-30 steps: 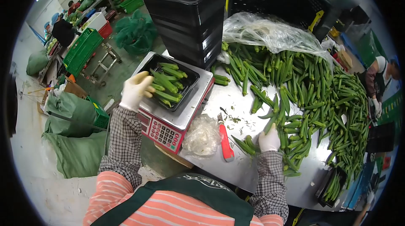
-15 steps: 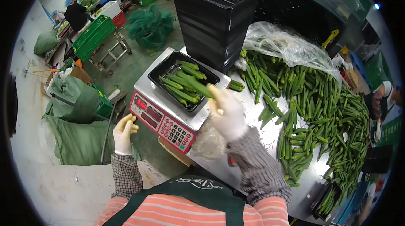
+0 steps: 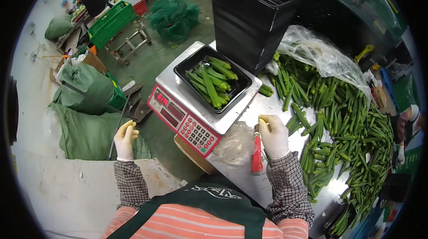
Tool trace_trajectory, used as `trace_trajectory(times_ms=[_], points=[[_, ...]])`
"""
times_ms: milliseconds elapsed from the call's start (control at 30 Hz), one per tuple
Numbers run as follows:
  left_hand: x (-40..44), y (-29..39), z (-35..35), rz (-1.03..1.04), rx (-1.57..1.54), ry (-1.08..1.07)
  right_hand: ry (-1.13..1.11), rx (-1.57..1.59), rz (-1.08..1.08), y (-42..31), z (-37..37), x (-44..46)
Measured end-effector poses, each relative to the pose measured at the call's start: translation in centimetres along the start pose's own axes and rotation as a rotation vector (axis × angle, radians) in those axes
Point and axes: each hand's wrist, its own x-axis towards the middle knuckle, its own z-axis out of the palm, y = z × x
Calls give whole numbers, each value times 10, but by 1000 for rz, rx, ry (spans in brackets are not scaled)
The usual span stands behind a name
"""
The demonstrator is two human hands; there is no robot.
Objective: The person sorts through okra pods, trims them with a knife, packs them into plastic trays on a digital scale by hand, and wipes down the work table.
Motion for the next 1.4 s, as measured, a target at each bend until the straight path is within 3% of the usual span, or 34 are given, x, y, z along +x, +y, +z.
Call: trace_trajectory(times_ms=[167, 300, 367, 400, 500, 600, 733, 833, 967, 1067, 1100, 1167, 1233, 1300, 1333, 1400], points=[[2, 6, 9, 93, 30, -25, -46, -31, -122, -9, 18, 11], [-4, -1, 10, 35, 60, -34, -43, -120, -320, -53, 43, 34], [-8, -11, 11, 20, 43, -47, -42, -359, -498, -63, 61, 51], [-11, -15, 12, 10, 37, -49, -90, -487, -485, -74, 67, 55], [-16, -22, 14, -8, 33, -46, -295, -744, -282, -87, 87, 69], [-18, -25, 13, 4, 35, -42, -272, -687, -289, -81, 87, 75], [-18, -25, 11, -6, 27, -40, -310, 60, -10, -62, 71, 78], [-18, -19, 19, 1, 27, -72, -355, 378, 60, -56, 59, 64], [-23, -4, 57, 85, -57, -229, -427, 469, 179, -38, 8, 28], [-37, 24, 103, 156, -146, -452, -427, 169, 260, -5, -65, -38], [-43, 33, 121, 198, -135, -575, -493, 198, 433, 4, -94, -67], [-55, 54, 151, 300, -110, -786, -529, 178, 567, 46, -144, -149], [-65, 62, 178, 340, -60, -984, -536, -24, 769, 57, -183, -225], [-75, 56, 201, 375, -39, -1075, -385, -187, 909, 60, -194, -261], [-80, 57, 211, 286, -65, -1123, -310, -265, 977, 61, -196, -270], [-91, 54, 223, 242, -74, -1171, -58, -188, 839, 68, -182, -249]])
